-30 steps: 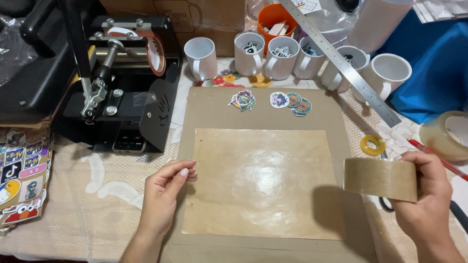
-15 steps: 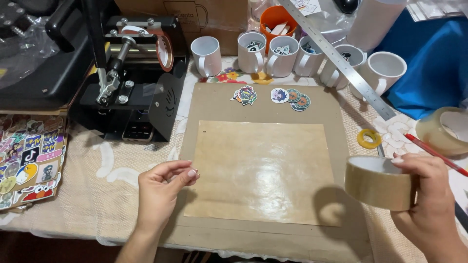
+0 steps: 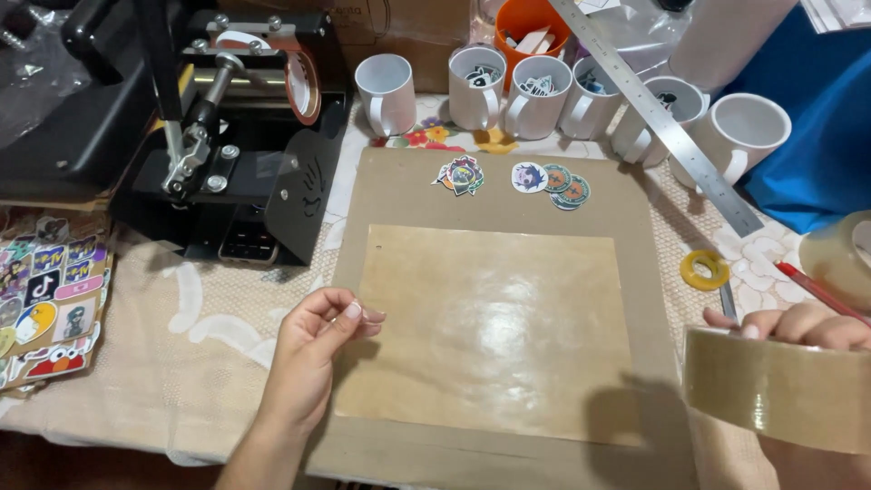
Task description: The person is arranging various stickers on a surface, applying clear adhesive tape over them, and trimming the edges with a craft knife.
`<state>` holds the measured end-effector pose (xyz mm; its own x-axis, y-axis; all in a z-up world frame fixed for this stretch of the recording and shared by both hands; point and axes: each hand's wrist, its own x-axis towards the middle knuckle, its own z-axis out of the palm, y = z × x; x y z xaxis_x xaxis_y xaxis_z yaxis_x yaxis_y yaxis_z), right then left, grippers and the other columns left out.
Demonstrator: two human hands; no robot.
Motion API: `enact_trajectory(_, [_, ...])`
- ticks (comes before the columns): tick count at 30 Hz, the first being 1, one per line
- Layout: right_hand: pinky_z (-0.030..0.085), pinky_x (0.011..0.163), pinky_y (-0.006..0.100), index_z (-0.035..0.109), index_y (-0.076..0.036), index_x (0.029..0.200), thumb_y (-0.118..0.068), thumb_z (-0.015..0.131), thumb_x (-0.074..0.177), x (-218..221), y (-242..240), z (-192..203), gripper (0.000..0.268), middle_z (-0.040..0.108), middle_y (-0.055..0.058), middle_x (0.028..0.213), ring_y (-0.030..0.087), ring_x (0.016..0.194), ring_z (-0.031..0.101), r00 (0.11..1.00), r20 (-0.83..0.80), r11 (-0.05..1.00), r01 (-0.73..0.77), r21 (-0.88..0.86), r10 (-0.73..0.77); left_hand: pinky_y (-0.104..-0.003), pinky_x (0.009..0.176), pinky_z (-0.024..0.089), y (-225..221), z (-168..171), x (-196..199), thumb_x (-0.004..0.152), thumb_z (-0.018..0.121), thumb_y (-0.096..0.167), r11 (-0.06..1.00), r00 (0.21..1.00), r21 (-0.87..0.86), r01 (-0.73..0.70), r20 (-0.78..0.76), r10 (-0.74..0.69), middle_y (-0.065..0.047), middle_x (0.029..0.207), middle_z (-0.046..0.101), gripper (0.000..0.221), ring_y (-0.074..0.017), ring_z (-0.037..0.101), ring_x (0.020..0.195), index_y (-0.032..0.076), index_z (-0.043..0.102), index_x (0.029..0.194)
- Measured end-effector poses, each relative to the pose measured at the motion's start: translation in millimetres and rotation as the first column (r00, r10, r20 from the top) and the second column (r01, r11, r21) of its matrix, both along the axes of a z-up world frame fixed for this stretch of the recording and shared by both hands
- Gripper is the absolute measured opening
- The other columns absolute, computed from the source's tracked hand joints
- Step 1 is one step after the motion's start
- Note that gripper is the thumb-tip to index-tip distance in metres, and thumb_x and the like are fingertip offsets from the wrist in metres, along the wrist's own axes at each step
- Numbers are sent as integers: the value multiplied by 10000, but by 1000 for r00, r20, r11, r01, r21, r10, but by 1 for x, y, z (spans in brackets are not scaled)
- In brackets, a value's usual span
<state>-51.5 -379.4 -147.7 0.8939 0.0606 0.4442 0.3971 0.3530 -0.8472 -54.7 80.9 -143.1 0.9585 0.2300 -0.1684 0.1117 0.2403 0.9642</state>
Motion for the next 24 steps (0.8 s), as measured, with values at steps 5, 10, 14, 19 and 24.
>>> enact_trajectory(5, [625, 1158, 523, 480, -146, 1023, -331, 633, 905, 31, -21, -7, 268, 529, 57, 944, 204, 970, 622, 970, 154, 887, 233, -398, -186, -226, 736, 544, -4, -1, 43, 874, 730, 25, 959, 994, 279, -41, 110, 11, -74, 782, 709, 63, -125, 673, 744, 28, 696, 927])
enact_trajectory(10, [575, 1100, 431, 497, -63, 909, -110, 705, 740, 43, -27, 2, 272, 606, 111, 933, 273, 1042, 684, 958, 150, 713, 284, -641, -247, -207, 732, 550, -1, 4, 73, 922, 695, 37, 882, 974, 444, -160, 214, 69, -42, 786, 656, 35, -102, 655, 729, 49, 663, 930])
enact_trajectory(14, [517, 1006, 406, 506, 8, 933, -66, 760, 691, 55, -73, -22, 358, 589, 158, 906, 310, 1025, 648, 913, 258, 520, 393, -758, -315, -220, 720, 546, -1, 7, 73, 915, 702, 45, 799, 978, 580, -157, 206, 43, -45, 824, 683, 21, -114, 657, 740, 39, 683, 919])
enact_trajectory(19, [390, 753, 344, 639, -1, 1049, -169, 864, 641, 62, -78, -5, 495, 606, 130, 881, 248, 750, 535, 880, 374, 120, 421, -899, -292, -222, 725, 539, 13, 5, 76, 902, 710, 63, 754, 990, 642, -140, 103, 97, -31, 838, 688, 18, -98, 625, 810, 51, 703, 912])
enact_trajectory(24, [469, 1182, 482, 404, -74, 1358, -116, 669, 670, 64, -95, -20, 739, 464, 153, 1320, 263, 1294, 502, 953, 76, 667, 260, -698, -292, -246, 759, 577, 24, -10, 87, 891, 731, 28, 893, 995, 439, -100, 33, 95, -70, 799, 650, 193, -145, 675, 742, 75, 559, 964])
